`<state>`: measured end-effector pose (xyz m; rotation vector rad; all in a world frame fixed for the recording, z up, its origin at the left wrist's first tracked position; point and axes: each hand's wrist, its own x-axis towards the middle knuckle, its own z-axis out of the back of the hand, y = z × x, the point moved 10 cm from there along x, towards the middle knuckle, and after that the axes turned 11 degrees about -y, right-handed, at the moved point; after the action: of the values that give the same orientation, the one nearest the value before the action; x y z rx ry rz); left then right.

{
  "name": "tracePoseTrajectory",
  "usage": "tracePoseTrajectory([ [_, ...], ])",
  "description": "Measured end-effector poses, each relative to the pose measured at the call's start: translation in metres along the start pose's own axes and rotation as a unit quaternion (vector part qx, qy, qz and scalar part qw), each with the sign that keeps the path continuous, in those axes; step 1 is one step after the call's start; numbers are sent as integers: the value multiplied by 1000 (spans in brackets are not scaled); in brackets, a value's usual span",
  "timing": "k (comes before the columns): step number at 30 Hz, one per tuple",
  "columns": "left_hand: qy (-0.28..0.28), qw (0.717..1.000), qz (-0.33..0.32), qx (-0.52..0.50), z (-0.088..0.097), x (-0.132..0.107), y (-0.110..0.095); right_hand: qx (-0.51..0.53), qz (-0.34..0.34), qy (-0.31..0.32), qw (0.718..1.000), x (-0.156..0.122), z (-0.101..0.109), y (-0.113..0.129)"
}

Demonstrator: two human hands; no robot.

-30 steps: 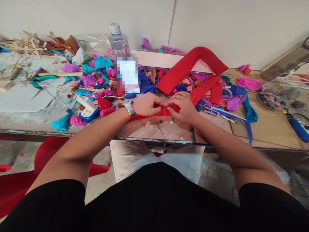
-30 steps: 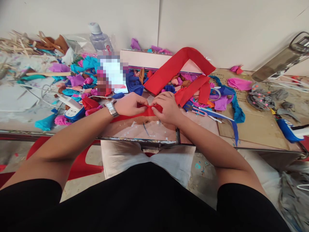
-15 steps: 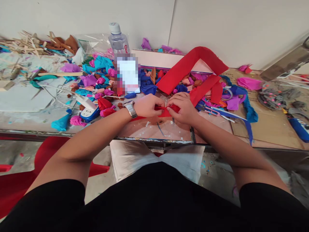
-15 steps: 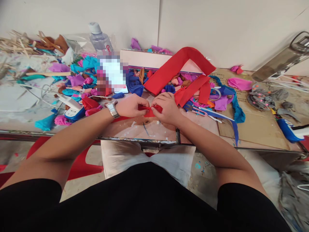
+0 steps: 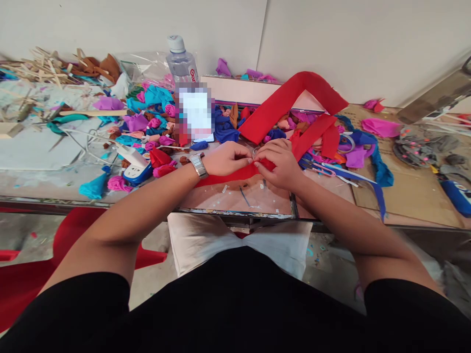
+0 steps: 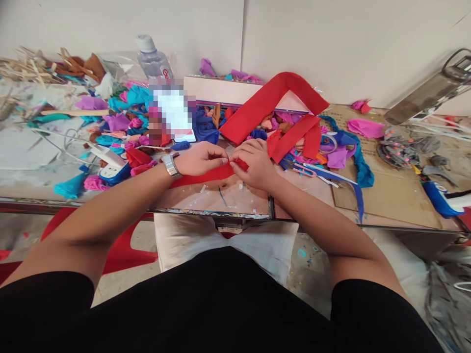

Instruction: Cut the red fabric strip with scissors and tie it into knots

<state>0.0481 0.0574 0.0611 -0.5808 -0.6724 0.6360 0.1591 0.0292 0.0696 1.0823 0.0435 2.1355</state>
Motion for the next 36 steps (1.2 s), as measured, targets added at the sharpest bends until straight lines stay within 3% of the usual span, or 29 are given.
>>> tracePoseTrajectory([
  [10,-11,1000,9,-15,-1,-1,10,4,3,-3,1000,-1,2,-1],
  [19,-29,995,-46,89,1,-5,-4,37,-33,2,999,-3,-5,-8],
  [28,-6,994,-33,101,-1,-4,3,4,-53,-4,999,-2,-3,-14],
  [36,6,996,-31,86,-2,-4,4,9,-25,1,1000,-3,-1,-6],
])
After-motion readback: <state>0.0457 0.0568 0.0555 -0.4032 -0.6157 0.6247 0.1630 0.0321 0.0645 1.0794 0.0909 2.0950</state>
